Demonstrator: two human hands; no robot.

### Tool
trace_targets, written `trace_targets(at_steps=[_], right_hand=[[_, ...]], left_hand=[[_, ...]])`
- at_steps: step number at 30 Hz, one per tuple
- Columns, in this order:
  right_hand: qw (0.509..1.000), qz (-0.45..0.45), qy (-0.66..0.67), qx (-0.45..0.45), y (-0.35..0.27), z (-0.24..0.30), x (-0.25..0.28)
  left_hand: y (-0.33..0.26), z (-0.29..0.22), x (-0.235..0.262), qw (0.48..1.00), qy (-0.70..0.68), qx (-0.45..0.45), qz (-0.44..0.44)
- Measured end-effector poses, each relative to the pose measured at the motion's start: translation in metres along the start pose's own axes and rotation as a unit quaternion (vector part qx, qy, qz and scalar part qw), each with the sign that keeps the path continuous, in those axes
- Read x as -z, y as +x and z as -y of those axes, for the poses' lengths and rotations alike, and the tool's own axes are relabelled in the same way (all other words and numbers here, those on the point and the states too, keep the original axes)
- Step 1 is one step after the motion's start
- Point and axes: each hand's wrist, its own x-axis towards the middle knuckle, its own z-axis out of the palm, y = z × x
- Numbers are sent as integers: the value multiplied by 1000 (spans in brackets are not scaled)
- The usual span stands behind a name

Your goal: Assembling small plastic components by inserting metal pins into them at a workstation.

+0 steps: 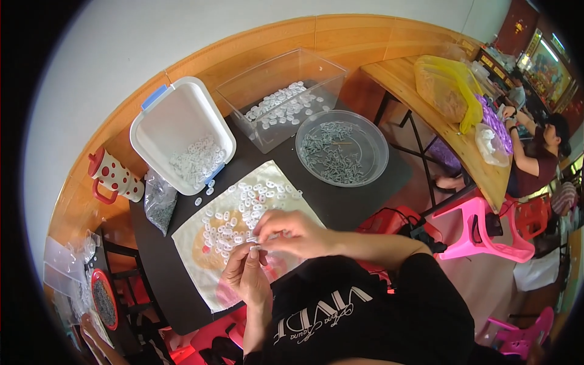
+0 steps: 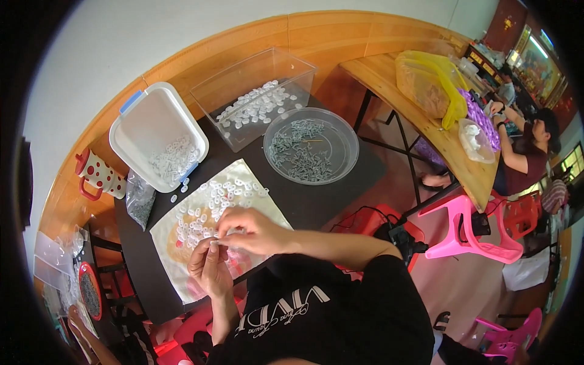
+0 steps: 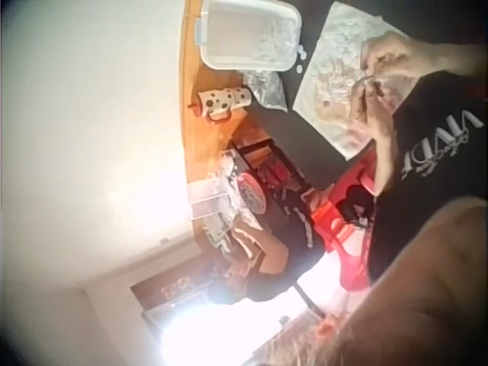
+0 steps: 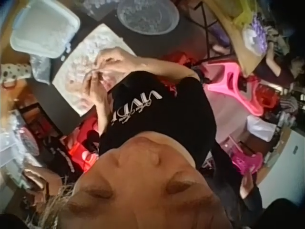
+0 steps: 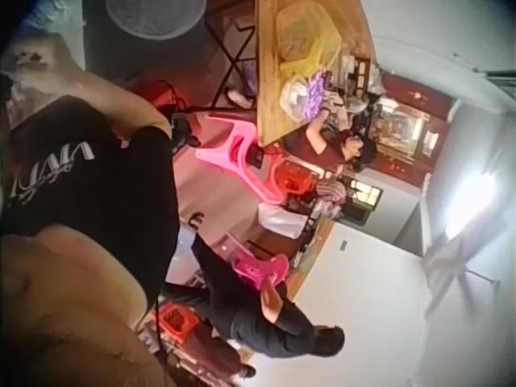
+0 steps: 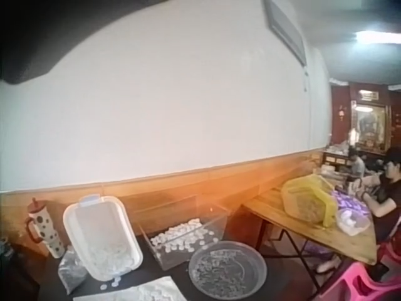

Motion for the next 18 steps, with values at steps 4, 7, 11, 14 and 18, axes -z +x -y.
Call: trace_targets(at_steps=[4,7,11,14,18], right_hand=[[961,-58,-270,17,5,-3,109],[823,-49,-534,-186,-3,-34,211],[866,-37,-444,-226,0,-55,233],[837,23,-510,-199,5,-56,223],[831,51,-518,-199,1,-61,229]], left_hand=[[-5,-1,5,999,11,36,-1],[-7,1,1,997,4,71,14],[-9,9,-7,995,21,91,20],[-13,9,-9,993,58,102,29],[-12,7,-8,989,93,109,42]])
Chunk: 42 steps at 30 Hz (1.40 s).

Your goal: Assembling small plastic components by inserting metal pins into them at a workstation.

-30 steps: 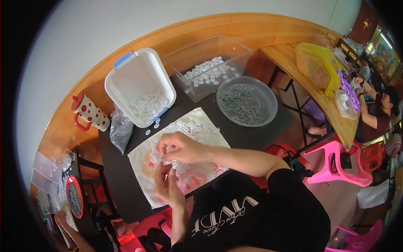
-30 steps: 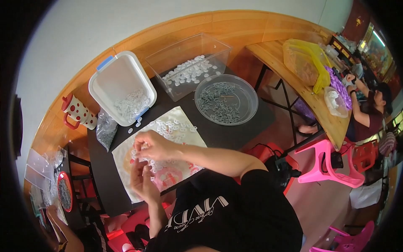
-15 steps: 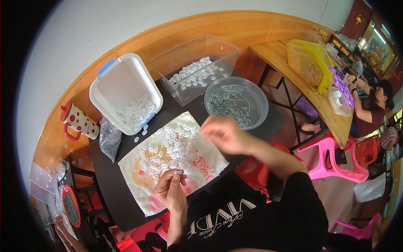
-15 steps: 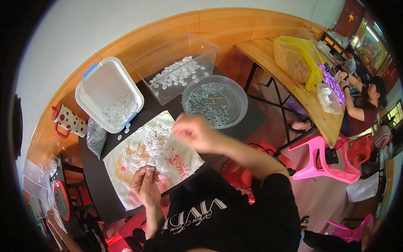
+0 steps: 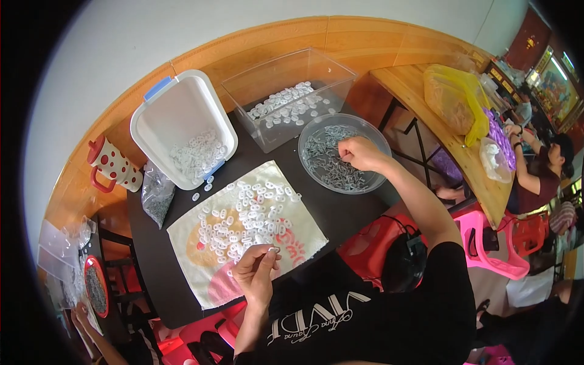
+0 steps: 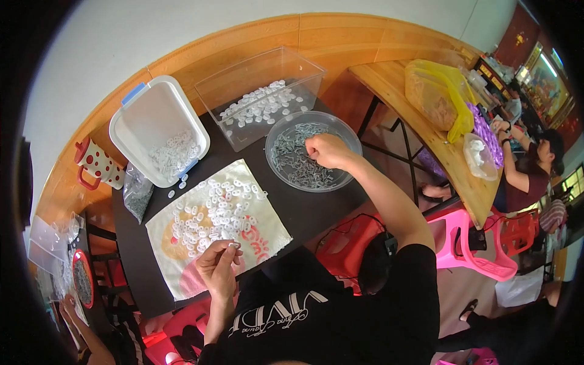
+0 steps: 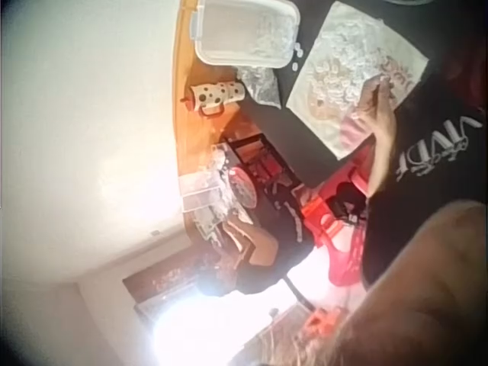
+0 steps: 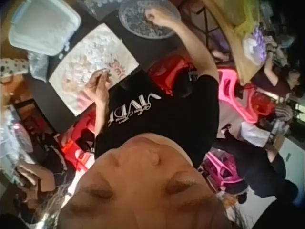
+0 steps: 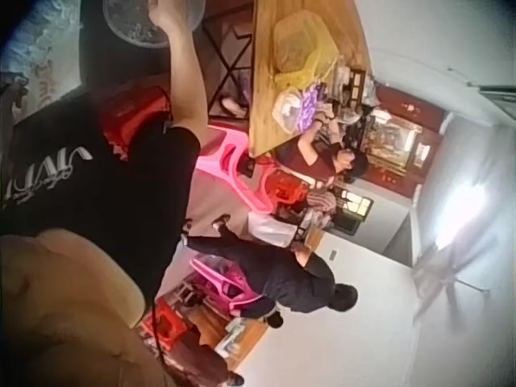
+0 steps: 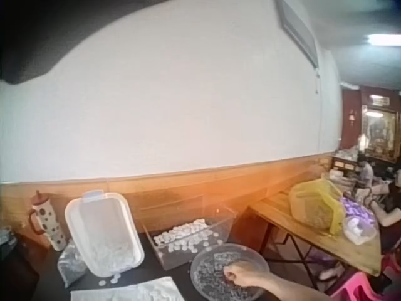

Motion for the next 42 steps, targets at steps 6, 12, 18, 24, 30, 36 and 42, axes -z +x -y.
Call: trace_targets(at_steps=[6,12,18,24,30,36,42], right_hand=[[990,-45,134,-12,-12,-15,3],[992,-89,77,37,-12,6,5],[982,-81,-136,98,-7,23,2],[994,-96,51,31,-14,-19,12],[994,-64,-80,48,-20,15,11],[982,-105,-123,93,-19,20,6],[989,-106,101,23,-21,-7,10]], left_hand=[[0,1,-1,1000,-9,5,1],[-1,1,-2,1000,-6,1,3],[-5,-2,2,1000,11,1,-7],[-4,-6,5,1000,-1,-5,-12],[-7,-5,4,1000,0,1,-10],[-10,-8,6,1000,-14,1,-8],[-9,-6,9,1000,-19,-4,-20]])
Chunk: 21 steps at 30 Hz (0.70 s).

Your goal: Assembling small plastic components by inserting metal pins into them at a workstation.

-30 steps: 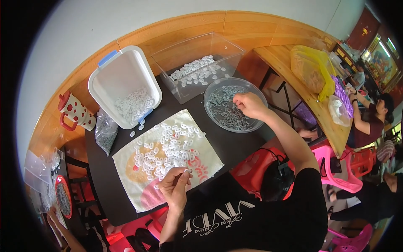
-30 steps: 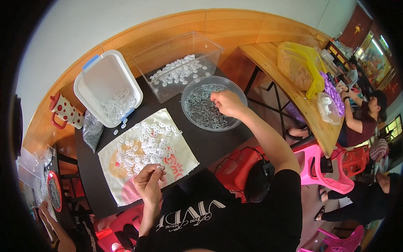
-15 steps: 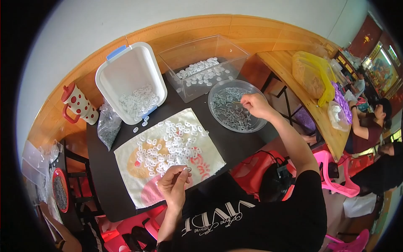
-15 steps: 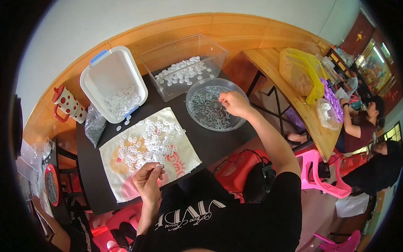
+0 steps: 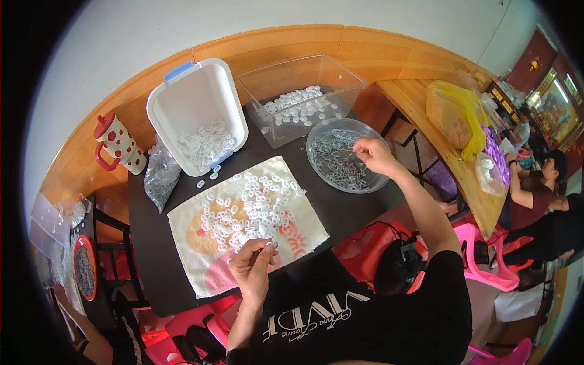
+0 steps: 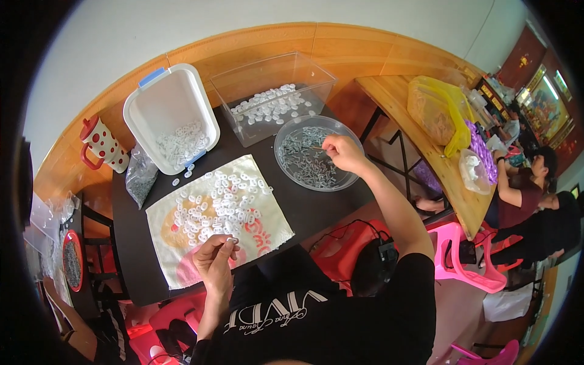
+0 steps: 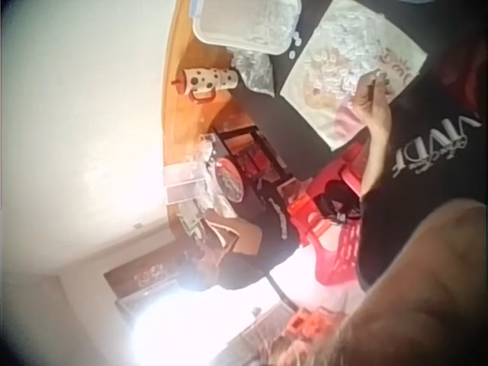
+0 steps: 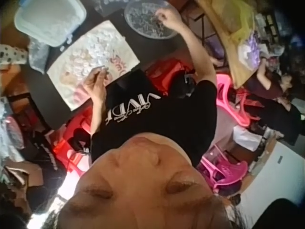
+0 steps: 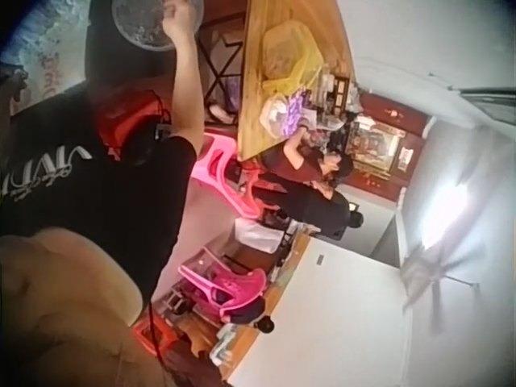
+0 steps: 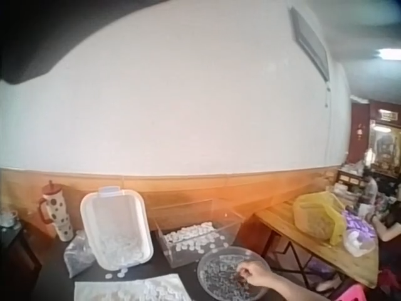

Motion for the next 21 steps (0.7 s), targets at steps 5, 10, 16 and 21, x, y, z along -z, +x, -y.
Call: trace_targets(at_steps=[5,10,16,21], right_hand=[[995,-37,-49,79,1,-6,-3],[960,13,-235,149,9,9,-8],[972,-16,-175,156,8,10,-12],[997,1,-43,72,3,-2,-1]], left_hand=[[1,1,-3,1000,-7,3,13],[-1,1,-4,1000,-26,7,14],[-2,-1,-1,1000,-10,7,-2],[0,1,-2,1000,-13,7,4]])
